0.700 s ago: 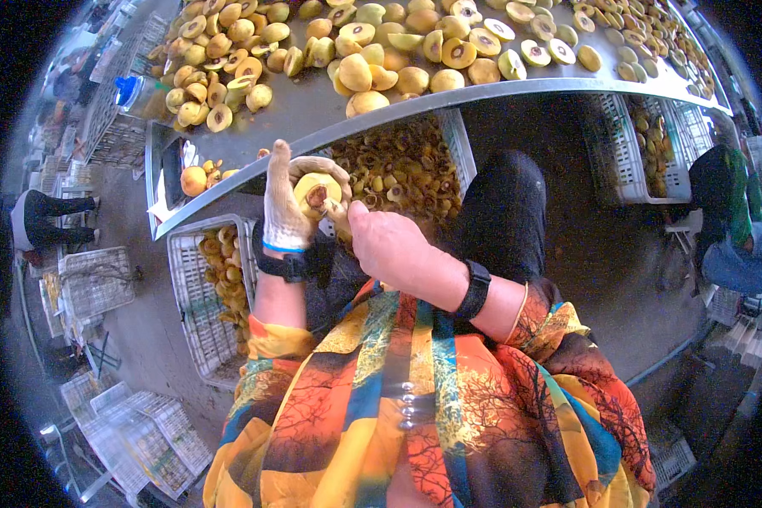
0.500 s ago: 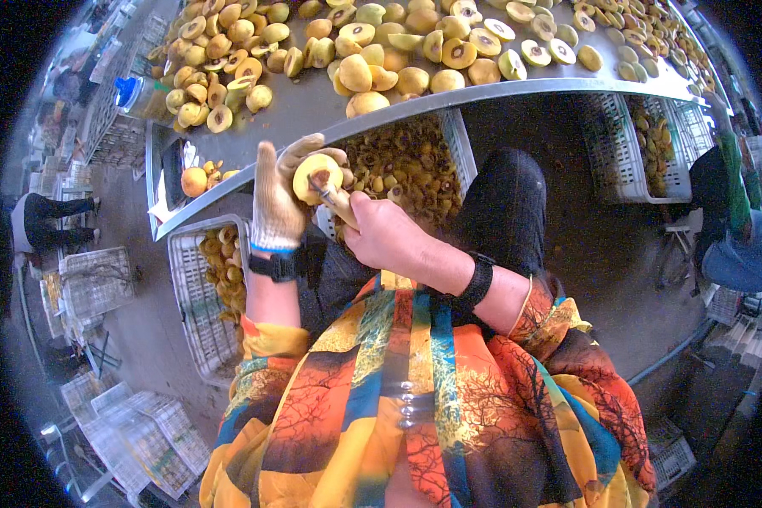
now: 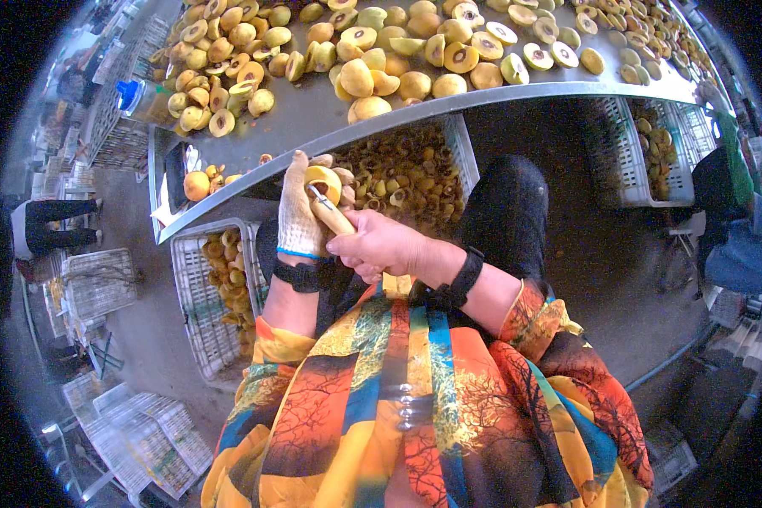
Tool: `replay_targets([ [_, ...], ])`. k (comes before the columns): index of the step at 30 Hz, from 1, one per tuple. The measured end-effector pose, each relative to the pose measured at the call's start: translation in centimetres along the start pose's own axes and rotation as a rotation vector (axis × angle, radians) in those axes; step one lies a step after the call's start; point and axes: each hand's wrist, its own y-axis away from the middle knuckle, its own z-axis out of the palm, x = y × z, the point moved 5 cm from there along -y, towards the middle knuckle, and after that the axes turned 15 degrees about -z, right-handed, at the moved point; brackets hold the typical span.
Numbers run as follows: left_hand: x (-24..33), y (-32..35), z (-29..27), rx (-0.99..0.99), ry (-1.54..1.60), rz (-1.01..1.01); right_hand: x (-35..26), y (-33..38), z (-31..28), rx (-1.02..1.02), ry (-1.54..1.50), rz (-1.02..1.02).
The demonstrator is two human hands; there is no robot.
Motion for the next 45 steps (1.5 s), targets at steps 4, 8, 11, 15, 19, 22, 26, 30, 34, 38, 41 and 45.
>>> replay_targets([
  [4, 4.6, 0.3, -8.8, -0.034, 0.216, 0.199, 0.0, 0.4, 0.2, -0.210, -0.188, -0.037],
  [8, 11.5, 7.0, -15.5, 0.859, -0.562, 0.657, 0.5, -0.9, -4.7, -0.064, 1.256, -0.146],
  [11, 14.7, 7.9, -10.5, 1.199, -1.299, 0.855, 2.1, -1.2, -7.2, 0.146, 1.507, -0.140],
  [15, 13.1, 0.6, 0.9, 0.907, -1.351, 0.885, 1.3, -0.6, -6.7, 0.286, 1.452, -0.291],
  [19, 9.6, -8.2, 8.6, 0.747, -1.698, 0.715, -0.2, 0.7, -8.0, 0.361, 1.405, -0.361],
  [22, 8.3, -11.0, 9.0, 0.634, -1.645, 0.788, -1.7, 2.6, -8.3, 0.472, 1.367, -0.296],
  [26, 7.6, -7.9, 6.8, 0.150, -0.644, 0.421, -3.0, 3.5, -9.2, 0.573, 1.319, -0.396],
  [30, 6.0, -2.5, 3.7, 0.028, -0.470, 0.392, -6.7, 2.6, -5.8, 0.614, 1.408, -0.560],
  [34, 4.2, -0.2, 1.9, 0.186, -0.538, 0.482, -6.7, 0.4, -3.4, 0.464, 1.467, -0.527],
  [38, 3.8, 0.3, 0.7, 0.205, -0.502, 0.641, -5.7, 0.8, -1.7, 0.463, 1.504, -0.557],
  [41, 3.3, 1.2, 1.9, 0.241, -0.527, 0.689, -4.9, 1.0, -1.5, 0.463, 1.532, -0.480],
  [45, 2.7, 2.1, 2.7, 0.306, -0.609, 0.754, -4.9, 1.3, -1.2, 0.459, 1.504, -0.443],
])
